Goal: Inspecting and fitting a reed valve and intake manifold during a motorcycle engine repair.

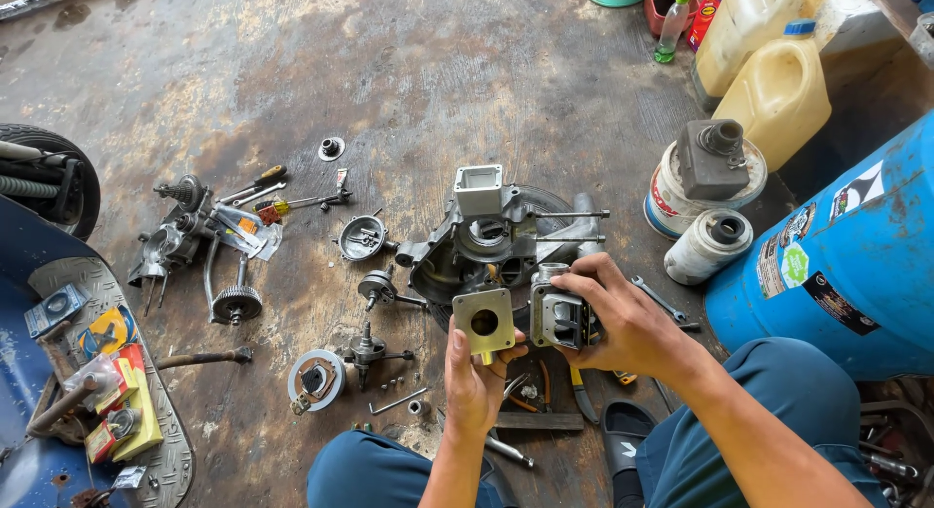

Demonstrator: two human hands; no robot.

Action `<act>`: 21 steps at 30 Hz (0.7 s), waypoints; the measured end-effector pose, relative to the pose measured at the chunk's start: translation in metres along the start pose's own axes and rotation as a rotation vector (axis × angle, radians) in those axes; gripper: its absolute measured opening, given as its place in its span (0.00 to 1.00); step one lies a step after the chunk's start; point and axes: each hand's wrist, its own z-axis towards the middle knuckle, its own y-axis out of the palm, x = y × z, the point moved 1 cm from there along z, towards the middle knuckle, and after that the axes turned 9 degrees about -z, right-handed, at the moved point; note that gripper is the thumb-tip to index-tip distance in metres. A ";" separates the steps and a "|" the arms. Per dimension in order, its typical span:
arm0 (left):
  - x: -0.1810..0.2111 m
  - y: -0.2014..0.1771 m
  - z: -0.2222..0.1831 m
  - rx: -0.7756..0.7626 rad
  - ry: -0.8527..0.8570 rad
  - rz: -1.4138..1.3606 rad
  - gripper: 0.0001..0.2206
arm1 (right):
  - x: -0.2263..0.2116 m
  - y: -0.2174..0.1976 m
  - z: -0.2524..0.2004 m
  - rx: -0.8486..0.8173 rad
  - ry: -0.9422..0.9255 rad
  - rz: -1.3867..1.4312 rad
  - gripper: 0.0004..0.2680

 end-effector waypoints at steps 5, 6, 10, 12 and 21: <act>-0.001 -0.005 -0.001 0.008 -0.020 0.008 0.26 | 0.000 0.000 0.000 0.001 -0.009 -0.010 0.34; -0.001 -0.006 -0.001 0.000 -0.019 0.006 0.26 | 0.001 0.001 0.000 -0.007 -0.010 -0.013 0.34; 0.004 -0.006 0.004 0.048 -0.038 0.007 0.34 | 0.001 -0.002 0.002 -0.005 -0.010 -0.010 0.34; 0.008 -0.012 0.009 0.075 -0.040 -0.092 0.26 | 0.001 -0.006 0.003 0.044 -0.018 0.013 0.32; 0.003 -0.044 0.023 -0.160 -0.038 1.423 0.19 | 0.033 -0.013 -0.003 0.210 -0.055 -0.046 0.31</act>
